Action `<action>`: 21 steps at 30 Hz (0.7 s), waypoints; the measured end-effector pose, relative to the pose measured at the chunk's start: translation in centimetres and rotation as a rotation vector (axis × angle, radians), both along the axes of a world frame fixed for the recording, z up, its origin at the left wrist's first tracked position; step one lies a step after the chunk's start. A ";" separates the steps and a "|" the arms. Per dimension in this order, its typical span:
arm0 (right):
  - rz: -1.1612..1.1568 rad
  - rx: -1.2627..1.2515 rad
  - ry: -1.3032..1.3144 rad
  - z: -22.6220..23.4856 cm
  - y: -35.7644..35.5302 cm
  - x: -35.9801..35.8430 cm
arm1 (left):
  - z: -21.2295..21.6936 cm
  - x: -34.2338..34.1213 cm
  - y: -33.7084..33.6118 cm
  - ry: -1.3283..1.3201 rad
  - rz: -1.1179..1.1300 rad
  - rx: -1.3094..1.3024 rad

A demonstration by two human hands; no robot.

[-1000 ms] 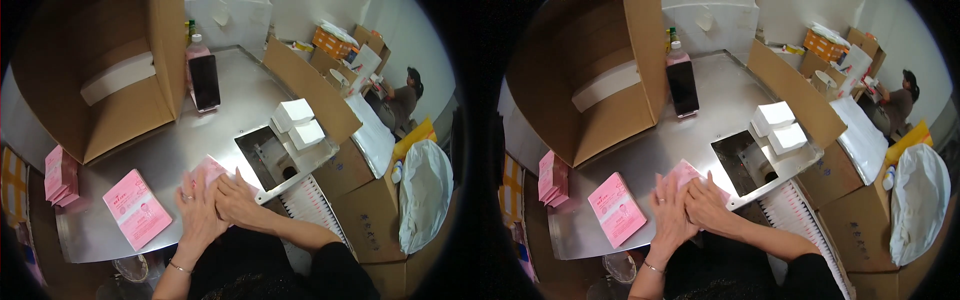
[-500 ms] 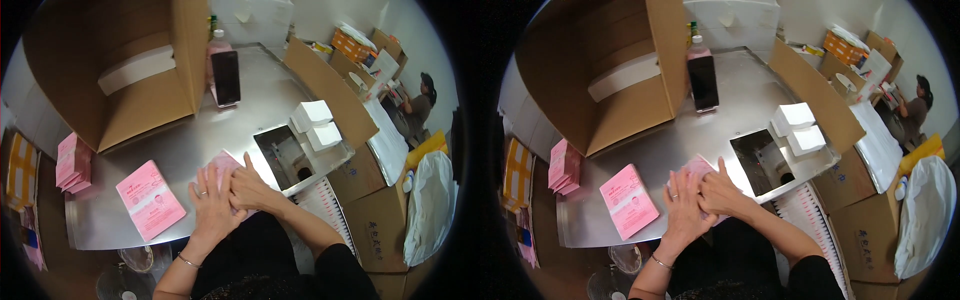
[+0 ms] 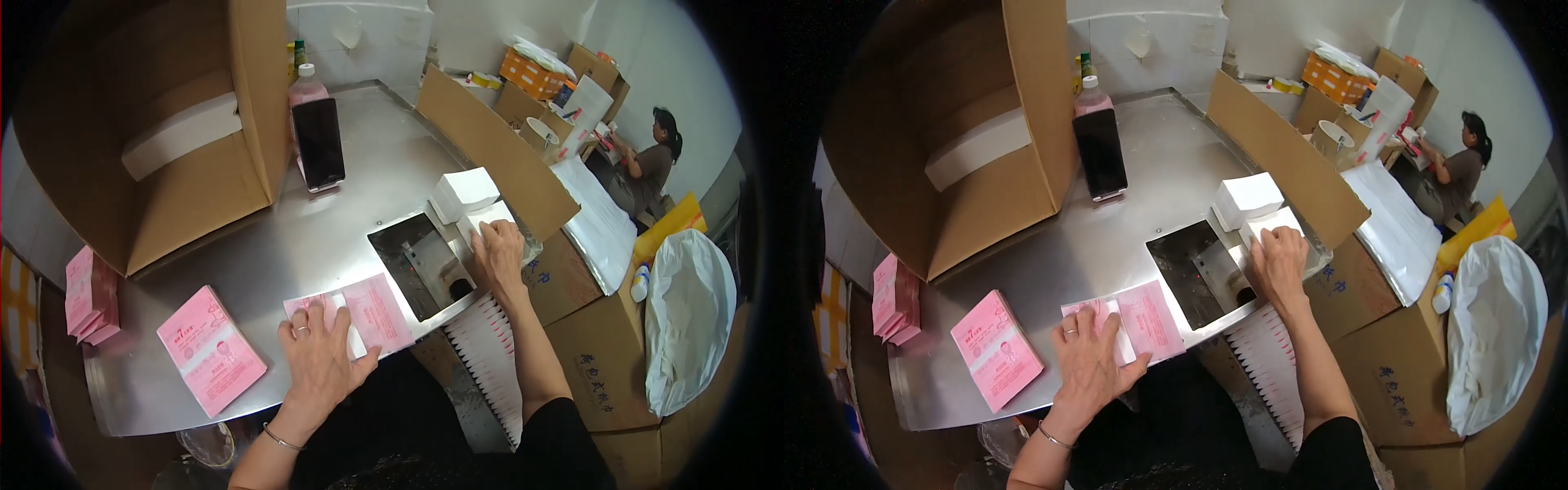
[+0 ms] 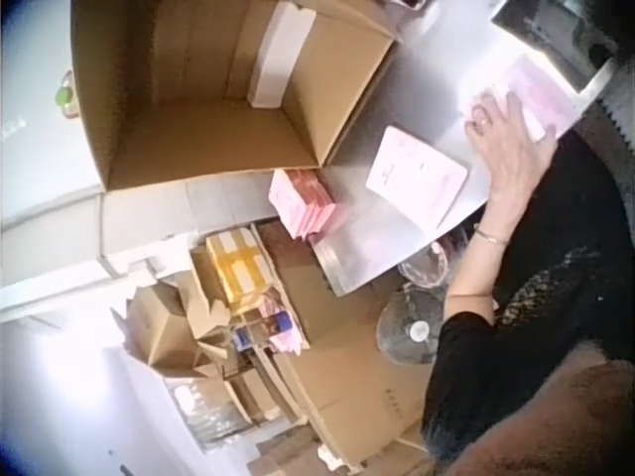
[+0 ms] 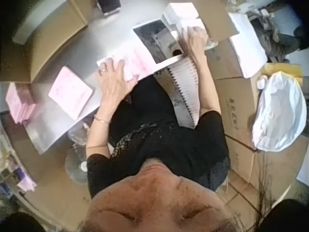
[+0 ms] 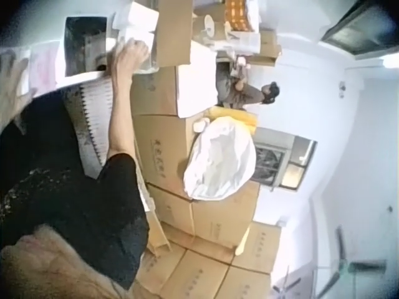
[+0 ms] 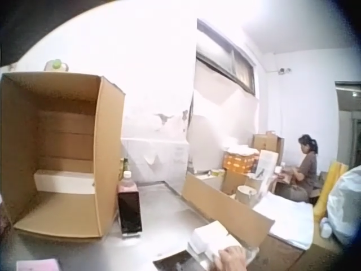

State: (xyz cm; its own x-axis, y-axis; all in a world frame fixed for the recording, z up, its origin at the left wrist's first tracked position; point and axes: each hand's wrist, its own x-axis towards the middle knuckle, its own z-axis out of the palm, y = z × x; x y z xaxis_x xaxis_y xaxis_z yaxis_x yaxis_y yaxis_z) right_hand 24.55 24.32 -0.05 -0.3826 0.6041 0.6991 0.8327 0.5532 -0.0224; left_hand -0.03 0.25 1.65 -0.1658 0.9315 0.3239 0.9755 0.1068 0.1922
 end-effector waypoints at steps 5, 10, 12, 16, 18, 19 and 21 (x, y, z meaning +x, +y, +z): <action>-0.023 -0.198 0.034 0.1 1.6 0.5 | -1.2 -1.5 0.6 0.026 -0.145 0.215; 0.049 -0.115 0.126 -0.2 0.9 0.7 | 0.2 -1.1 -0.2 -0.001 -0.110 0.032; 0.054 -0.018 0.127 -0.2 0.9 0.7 | 0.0 -0.5 -0.5 0.016 -0.088 0.027; 0.344 -0.098 0.172 -0.3 -3.7 -3.2 | -1.1 -0.2 -1.2 -0.103 -0.143 -0.001; 0.725 -0.070 0.016 0.5 -11.4 -6.9 | -0.9 -1.0 -1.5 -0.337 -0.137 -0.044; 0.795 -0.241 -0.369 -0.6 -14.6 -7.1 | -0.4 -1.3 -1.3 -0.337 -0.146 -0.041; 1.002 -0.124 -0.200 -0.4 -18.0 -8.2 | 0.4 -2.4 -1.7 -0.204 -0.087 0.032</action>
